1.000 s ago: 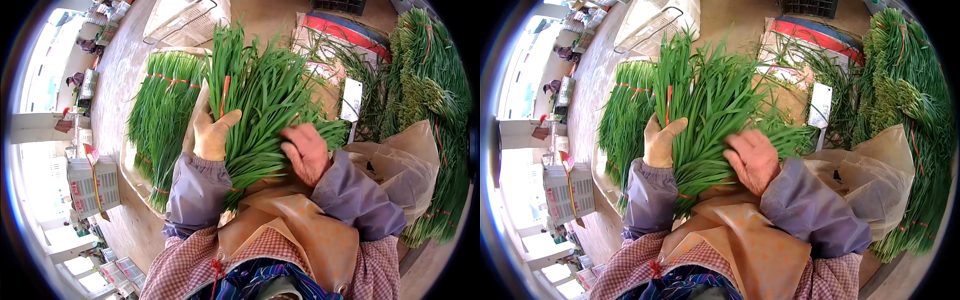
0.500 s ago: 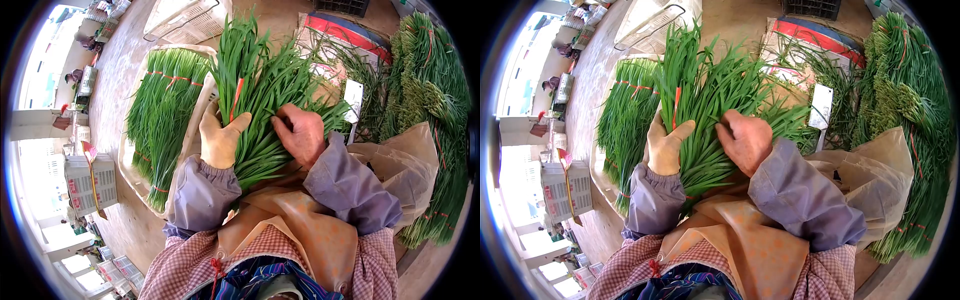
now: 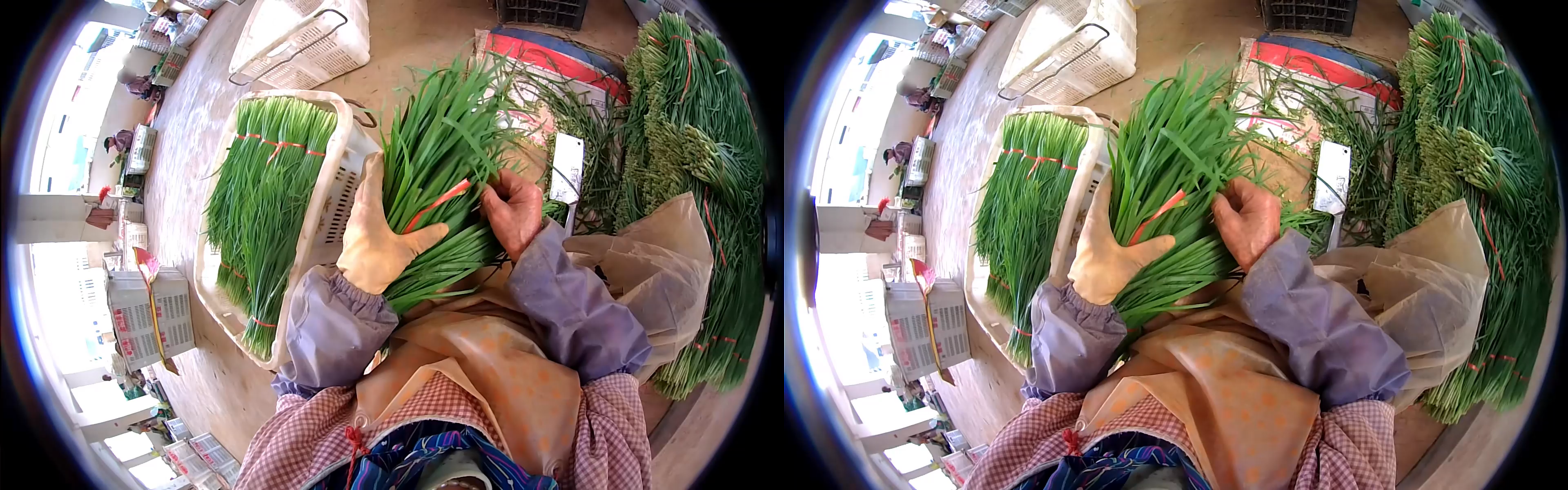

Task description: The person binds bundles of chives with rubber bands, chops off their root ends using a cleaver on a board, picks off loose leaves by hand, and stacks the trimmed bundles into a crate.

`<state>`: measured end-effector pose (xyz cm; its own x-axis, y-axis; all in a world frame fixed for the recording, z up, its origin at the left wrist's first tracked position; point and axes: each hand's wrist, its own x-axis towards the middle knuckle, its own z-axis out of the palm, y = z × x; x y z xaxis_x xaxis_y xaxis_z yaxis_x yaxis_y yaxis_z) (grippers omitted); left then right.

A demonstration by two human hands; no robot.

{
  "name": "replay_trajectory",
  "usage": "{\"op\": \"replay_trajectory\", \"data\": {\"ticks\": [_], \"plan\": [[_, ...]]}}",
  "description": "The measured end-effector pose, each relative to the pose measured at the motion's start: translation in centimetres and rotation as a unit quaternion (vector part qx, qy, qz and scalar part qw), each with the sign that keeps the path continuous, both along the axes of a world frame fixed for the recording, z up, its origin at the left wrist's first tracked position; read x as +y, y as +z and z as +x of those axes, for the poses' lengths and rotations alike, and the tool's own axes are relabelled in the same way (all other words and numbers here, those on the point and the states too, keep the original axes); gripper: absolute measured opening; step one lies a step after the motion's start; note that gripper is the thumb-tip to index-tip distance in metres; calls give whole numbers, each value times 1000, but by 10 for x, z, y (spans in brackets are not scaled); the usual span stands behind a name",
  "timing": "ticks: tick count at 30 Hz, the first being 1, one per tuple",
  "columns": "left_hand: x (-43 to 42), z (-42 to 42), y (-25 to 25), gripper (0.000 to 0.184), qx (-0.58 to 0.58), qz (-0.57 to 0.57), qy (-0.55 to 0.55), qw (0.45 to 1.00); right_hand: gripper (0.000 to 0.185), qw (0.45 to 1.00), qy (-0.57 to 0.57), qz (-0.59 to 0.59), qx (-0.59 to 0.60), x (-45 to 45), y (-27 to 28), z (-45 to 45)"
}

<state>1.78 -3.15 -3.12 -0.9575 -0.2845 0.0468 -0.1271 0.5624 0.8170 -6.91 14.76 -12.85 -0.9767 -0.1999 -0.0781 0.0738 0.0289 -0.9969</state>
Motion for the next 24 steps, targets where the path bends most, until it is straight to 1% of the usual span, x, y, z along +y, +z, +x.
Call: {"op": "replay_trajectory", "data": {"ticks": [1, 2, 3, 4, 5, 6, 7, 8, 9, 10, 11, 12, 13, 14, 15, 17, 19, 20, 23, 24], "plan": [[0, 0, -1, 85, -4, -16, -3, 1000, 14, 1000, -21, -8, -7, 2, 0, -5], [0, -1, 8, 86, -15, 0, -3, 1000, 15, 999, -43, -15, -15, 6, -1, -13], [-2, -2, 13, 87, -25, 16, -2, 1000, 16, 992, -48, -104, -54, 18, -3, -24], [-9, -2, 6, 84, -51, 31, 20, 998, 16, 986, -65, -120, -100, 34, -3, -36], [-10, -3, 8, 82, -39, 53, 19, 998, 11, 992, -84, -65, -74, 50, -12, -49], [-13, -4, 10, 80, -25, 75, 19, 997, 9, 995, -81, -52, -4, 69, -40, -65], [-14, -5, 10, 79, -26, 91, 25, 995, 25, 997, -74, 27, 2, 85, -33, -72], [-15, -6, 11, 78, -26, 107, 30, 993, 40, 970, -101, 196, 105, 94, -21, -74], [-17, -7, 11, 78, -27, 123, 37, 991, 47, 880, -184, 336, 281, 99, -11, -74], [-16, -8, 12, 78, -32, 135, 44, 989, 45, 821, -229, 353, 387, 98, 18, -70], [-14, -9, 12, 79, -38, 148, 52, 987, 36, 797, -246, 320, 450, 88, 58, -59], [-15, -9, 7, 68, -22, 150, 59, 987, 29, 805, -212, 281, 477, 79, 86, -48], [-18, -8, -1, 58, -7, 151, 65, 986, 23, 811, -179, 241, 502, 68, 104, -36], [-18, -8, -2, 54, -6, 150, 71, 986, 18, 866, -99, 161, 463, 53, 109, -23], [-18, -8, -3, 50, -5, 149, 76, 986, 13, 905, -18, 79, 417, 39, 110, -15], [-17, -8, -1, 50, -33, 144, 90, 985, 16, 910, 96, 25, 402, 9, 98, -15], [-13, -6, 5, 50, -46, 137, 94, 985, 25, 960, 183, 9, 212, -7, 103, -12], [-12, -5, 7, 50, -53, 133, 97, 985, 24, 958, 204, 12, 199, -16, 104, -14], [-11, -5, 11, 50, -55, 134, 94, 985, 17, 925, 197, 80, 315, -41, 82, -25], [-11, -5, 11, 50, -54, 118, 89, 988, 16, 908, 196, 117, 352, -46, 75, -27]]}}
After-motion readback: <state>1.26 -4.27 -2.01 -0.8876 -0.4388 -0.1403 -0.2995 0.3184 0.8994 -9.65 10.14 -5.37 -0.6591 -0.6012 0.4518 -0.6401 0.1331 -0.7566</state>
